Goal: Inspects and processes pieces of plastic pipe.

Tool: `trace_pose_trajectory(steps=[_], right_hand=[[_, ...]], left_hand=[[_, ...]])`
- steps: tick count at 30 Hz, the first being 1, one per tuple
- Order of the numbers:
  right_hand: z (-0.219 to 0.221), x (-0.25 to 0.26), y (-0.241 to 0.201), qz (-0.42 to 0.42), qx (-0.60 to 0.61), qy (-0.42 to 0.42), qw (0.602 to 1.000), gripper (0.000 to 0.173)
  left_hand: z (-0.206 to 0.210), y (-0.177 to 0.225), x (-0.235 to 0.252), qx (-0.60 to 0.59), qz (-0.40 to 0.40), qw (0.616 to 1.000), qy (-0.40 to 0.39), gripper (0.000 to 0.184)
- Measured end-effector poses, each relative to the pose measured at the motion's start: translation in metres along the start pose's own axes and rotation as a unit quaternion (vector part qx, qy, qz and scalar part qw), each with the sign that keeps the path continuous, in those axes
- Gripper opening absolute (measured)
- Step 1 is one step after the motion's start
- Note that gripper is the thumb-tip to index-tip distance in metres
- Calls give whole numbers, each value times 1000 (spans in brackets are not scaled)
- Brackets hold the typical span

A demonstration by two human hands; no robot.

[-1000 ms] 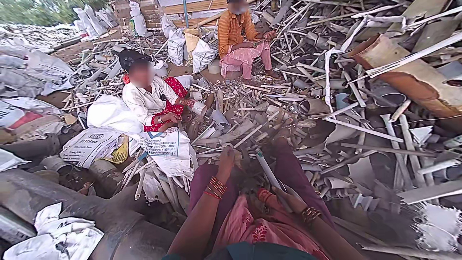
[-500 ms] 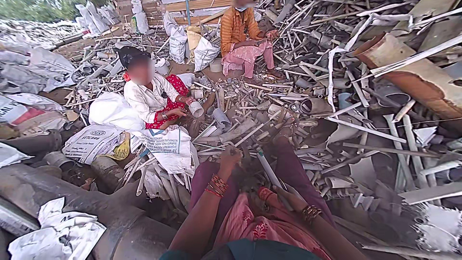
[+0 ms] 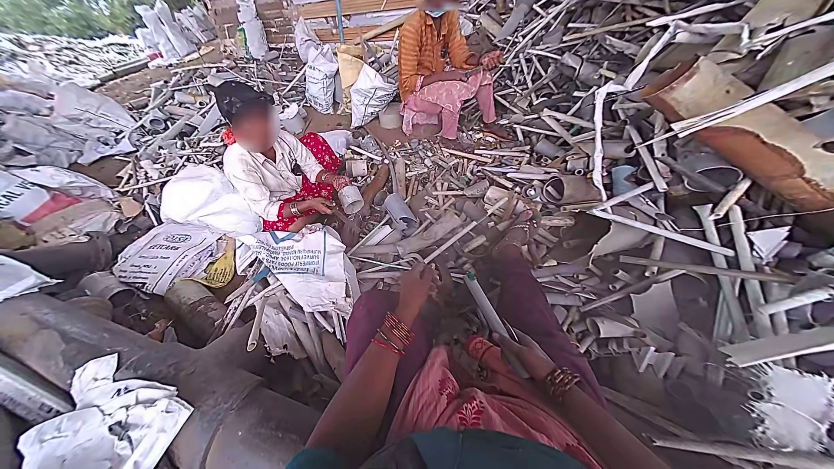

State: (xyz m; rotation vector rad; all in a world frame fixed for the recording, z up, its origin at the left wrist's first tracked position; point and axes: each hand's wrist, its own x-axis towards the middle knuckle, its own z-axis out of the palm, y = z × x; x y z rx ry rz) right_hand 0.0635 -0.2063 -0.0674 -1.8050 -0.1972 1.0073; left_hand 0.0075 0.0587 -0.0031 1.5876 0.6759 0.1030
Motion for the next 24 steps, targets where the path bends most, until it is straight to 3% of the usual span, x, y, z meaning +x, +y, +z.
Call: trace_pose_trajectory(steps=[9,14,24], right_hand=[[1,-2,-3,7,-5,5,1000,29],[2,-4,-4,9,5,8,1000,26],[1,-3,-4,10,1,5,1000,29]], left_hand=[[-3,-2,1,73,40,996,-5,32],[-2,4,-3,55,11,998,-27,32],[-3,-1,-3,5,39,999,-23,27]])
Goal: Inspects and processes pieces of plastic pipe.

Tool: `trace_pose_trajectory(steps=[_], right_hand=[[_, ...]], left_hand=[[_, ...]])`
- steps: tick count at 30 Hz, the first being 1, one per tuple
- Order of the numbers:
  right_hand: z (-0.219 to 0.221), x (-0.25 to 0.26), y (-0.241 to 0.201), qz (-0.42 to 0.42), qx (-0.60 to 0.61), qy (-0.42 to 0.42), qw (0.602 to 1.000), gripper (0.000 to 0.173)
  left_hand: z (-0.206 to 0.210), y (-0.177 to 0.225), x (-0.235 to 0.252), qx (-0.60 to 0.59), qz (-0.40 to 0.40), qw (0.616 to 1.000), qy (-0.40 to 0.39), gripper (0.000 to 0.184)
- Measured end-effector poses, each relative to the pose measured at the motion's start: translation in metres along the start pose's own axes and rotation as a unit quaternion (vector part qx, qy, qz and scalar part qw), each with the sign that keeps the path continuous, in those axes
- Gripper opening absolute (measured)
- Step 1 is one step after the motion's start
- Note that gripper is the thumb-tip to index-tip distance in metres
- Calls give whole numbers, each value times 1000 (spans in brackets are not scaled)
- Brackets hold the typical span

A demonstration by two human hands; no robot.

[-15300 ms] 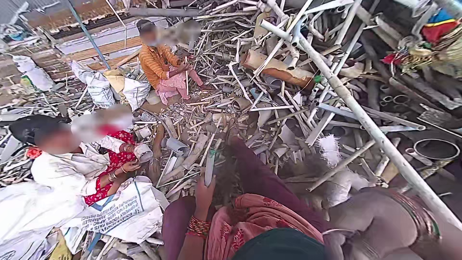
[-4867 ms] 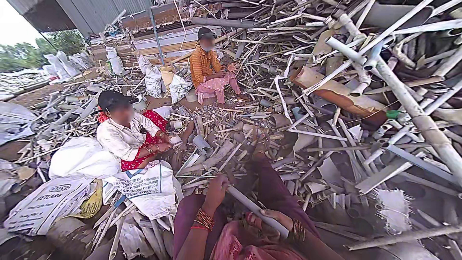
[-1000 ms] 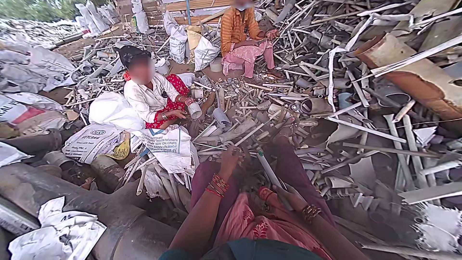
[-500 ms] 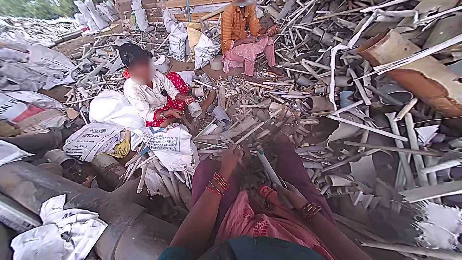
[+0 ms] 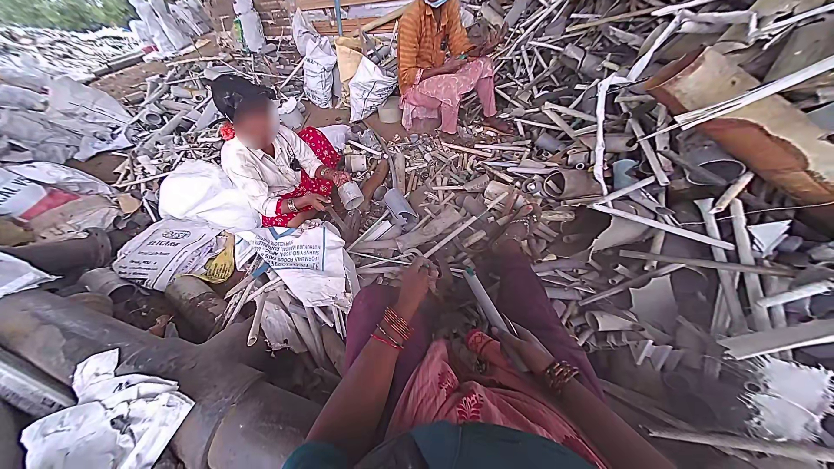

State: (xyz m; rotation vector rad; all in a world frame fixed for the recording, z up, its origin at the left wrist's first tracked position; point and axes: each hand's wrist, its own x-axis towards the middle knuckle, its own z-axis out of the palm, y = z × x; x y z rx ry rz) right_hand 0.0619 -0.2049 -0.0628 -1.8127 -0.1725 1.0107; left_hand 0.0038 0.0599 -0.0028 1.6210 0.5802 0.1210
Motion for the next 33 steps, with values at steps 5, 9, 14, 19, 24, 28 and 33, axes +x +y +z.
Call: trace_pose_trajectory(steps=[5,9,14,19,24,28,33], right_hand=[[0,0,0,0,-5,-3,1000,30],[0,-2,-1,4,-15,-4,1000,30],[0,-1,0,5,-5,0,1000,30],[0,-1,0,7,1,-7,1000,28],[0,0,0,10,8,-5,1000,27],[0,-1,0,7,13,-7,1000,26],[0,-2,-3,14,4,-6,1000,27]], left_hand=[[0,0,0,2,-18,1000,11,25],[2,4,-1,-15,-37,999,18,32],[1,4,-1,-13,-50,999,6,30],[2,7,-1,-21,-71,997,27,32],[0,9,-3,-12,-63,998,20,27],[-1,7,-1,19,-39,999,19,23],[-1,7,1,56,-42,997,21,25]])
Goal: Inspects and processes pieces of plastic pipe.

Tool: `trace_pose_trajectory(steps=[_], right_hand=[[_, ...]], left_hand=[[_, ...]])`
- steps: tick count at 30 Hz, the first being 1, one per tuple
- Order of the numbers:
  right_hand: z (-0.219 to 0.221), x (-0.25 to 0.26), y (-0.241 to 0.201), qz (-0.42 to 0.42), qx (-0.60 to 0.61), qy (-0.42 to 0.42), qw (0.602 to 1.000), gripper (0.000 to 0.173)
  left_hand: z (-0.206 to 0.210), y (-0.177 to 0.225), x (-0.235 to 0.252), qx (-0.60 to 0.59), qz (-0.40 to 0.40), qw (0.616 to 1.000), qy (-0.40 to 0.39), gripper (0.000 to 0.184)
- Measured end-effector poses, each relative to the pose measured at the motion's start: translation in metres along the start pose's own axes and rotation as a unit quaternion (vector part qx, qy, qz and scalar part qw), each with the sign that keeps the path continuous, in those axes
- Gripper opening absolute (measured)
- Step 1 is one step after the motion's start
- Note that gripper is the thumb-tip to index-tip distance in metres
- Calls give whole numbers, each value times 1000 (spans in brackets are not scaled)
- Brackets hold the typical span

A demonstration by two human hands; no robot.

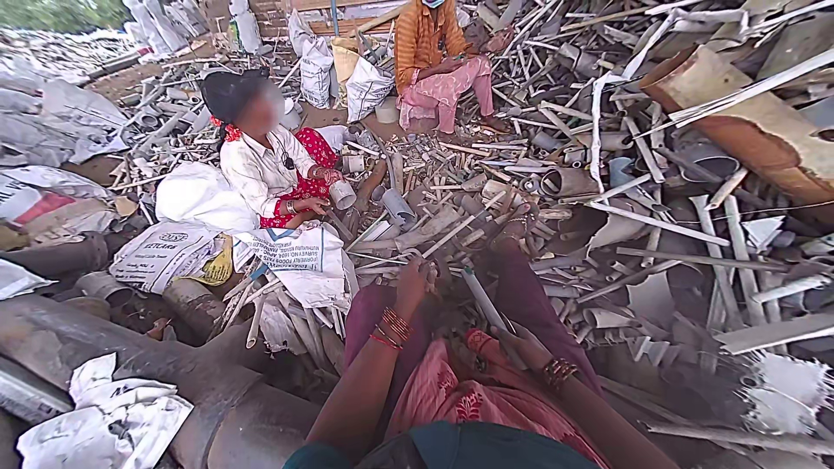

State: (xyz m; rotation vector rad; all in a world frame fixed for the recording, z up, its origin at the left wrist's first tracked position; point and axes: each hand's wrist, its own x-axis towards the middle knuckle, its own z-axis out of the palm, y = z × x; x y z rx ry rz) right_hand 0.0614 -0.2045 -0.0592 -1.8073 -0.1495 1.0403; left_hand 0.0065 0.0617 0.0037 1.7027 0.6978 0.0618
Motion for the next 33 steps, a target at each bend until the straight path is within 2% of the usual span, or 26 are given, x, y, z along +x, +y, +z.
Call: trace_pose_trajectory(steps=[6,14,22,33], right_hand=[[0,0,0,2,-3,-1,1000,27],[0,3,2,-7,-5,-2,1000,26],[-2,4,2,1,-14,-6,1000,28],[-1,4,2,-3,-9,-5,1000,26]], left_hand=[[1,-5,1,-28,17,999,24,26],[4,-4,0,-38,1,999,-12,33],[2,-9,4,1,31,999,-19,24],[3,-3,0,-36,0,999,-22,21]])
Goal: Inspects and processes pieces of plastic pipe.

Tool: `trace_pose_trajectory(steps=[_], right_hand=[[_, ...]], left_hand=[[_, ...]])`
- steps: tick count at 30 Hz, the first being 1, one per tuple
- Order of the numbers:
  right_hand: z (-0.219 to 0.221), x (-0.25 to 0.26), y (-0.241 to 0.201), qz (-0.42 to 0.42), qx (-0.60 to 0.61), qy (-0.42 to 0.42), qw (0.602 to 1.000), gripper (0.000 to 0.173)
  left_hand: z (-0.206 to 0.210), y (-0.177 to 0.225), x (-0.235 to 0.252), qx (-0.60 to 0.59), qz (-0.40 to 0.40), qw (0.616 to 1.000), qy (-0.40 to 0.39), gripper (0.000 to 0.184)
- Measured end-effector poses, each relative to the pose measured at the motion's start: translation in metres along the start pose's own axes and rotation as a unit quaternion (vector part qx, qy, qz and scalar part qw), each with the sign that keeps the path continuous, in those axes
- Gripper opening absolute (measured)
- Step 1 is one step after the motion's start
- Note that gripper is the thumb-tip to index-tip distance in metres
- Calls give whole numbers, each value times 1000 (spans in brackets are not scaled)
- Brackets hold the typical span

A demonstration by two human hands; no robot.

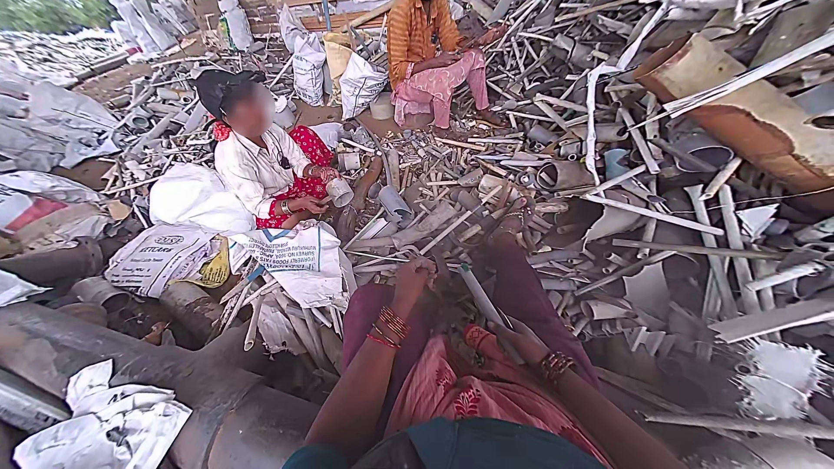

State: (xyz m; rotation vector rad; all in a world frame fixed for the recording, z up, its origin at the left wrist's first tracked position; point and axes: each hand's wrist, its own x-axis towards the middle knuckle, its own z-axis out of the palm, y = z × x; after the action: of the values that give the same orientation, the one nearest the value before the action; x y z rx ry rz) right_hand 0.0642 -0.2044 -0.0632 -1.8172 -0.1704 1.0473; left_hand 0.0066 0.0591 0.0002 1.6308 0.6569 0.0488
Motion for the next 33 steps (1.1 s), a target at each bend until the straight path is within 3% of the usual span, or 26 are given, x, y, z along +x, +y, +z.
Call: trace_pose_trajectory(steps=[13,22,33], right_hand=[[1,-3,-1,0,24,-2,1000,26],[0,-2,-1,1,14,-2,1000,28],[0,-1,-1,2,1,-4,1000,27]], left_hand=[[-1,-6,2,10,42,999,-23,42],[-1,-3,0,-10,38,999,-4,26],[-1,-1,-1,-26,43,999,8,22]])
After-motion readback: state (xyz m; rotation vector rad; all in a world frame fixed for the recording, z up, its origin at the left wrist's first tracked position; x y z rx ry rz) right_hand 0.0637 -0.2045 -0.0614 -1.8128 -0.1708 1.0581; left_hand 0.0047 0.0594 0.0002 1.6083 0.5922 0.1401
